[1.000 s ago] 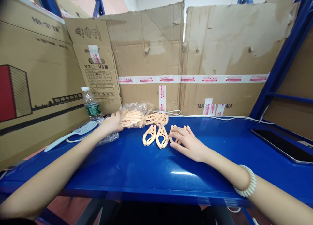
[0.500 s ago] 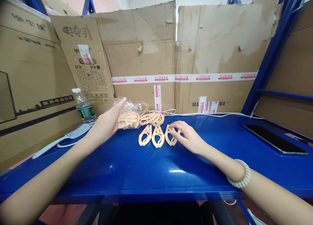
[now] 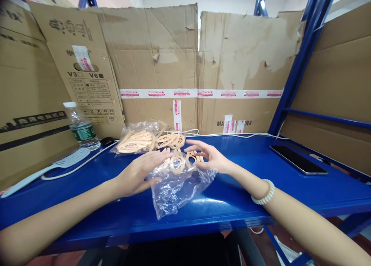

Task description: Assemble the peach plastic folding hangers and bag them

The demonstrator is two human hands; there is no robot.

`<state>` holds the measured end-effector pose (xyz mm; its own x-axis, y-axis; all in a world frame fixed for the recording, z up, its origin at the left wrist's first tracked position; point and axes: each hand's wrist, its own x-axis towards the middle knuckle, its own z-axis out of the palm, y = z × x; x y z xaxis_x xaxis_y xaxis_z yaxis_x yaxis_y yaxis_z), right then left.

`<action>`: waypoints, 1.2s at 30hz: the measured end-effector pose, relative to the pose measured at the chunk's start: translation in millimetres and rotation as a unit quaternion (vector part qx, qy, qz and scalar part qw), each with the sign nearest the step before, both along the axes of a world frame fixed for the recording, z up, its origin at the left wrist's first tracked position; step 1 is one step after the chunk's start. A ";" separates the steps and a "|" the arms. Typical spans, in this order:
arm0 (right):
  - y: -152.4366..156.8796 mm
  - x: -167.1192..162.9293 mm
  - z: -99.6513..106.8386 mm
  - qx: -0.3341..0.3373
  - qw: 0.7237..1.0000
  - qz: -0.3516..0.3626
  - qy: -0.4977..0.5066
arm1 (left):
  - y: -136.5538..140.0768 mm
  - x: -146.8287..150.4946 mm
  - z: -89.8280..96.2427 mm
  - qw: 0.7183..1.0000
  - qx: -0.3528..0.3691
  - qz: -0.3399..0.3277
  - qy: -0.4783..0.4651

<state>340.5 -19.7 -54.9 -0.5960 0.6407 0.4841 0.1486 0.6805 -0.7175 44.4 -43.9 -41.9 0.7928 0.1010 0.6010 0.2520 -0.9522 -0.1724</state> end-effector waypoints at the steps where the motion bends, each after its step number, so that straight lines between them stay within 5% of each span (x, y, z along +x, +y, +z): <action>1: -2.0 0.2 1.8 0.020 0.999 0.001 -0.031 | 2.1 -0.3 -3.0 1.000 -0.016 0.019 -0.011; 7: -10.2 2.0 6.8 0.133 0.981 -0.044 -0.135 | 4.4 -3.1 -9.9 0.987 -0.099 0.120 -0.044; 18: -3.6 0.8 0.0 -0.011 0.995 -0.097 -0.032 | 8.4 -2.6 -10.9 0.959 -0.180 0.216 0.028; 23: 0.3 -0.3 -1.1 -0.073 0.987 -0.133 -0.046 | 5.1 -0.9 -6.7 0.967 -0.185 0.175 0.011; 32: -4.5 -7.8 -1.5 -0.151 0.986 -0.057 -0.049 | 8.6 0.2 -8.4 0.997 -0.007 0.066 -0.035; 36: -8.0 -10.0 1.0 -0.204 0.977 -0.054 0.008 | 12.2 0.1 -10.9 0.993 -0.044 0.075 -0.079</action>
<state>330.5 -27.7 -53.8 -0.5086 0.8412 0.1837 0.1914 0.3185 -0.9284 44.5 -31.6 -52.8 0.6611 0.2686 0.7006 0.4097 -0.9115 -0.0372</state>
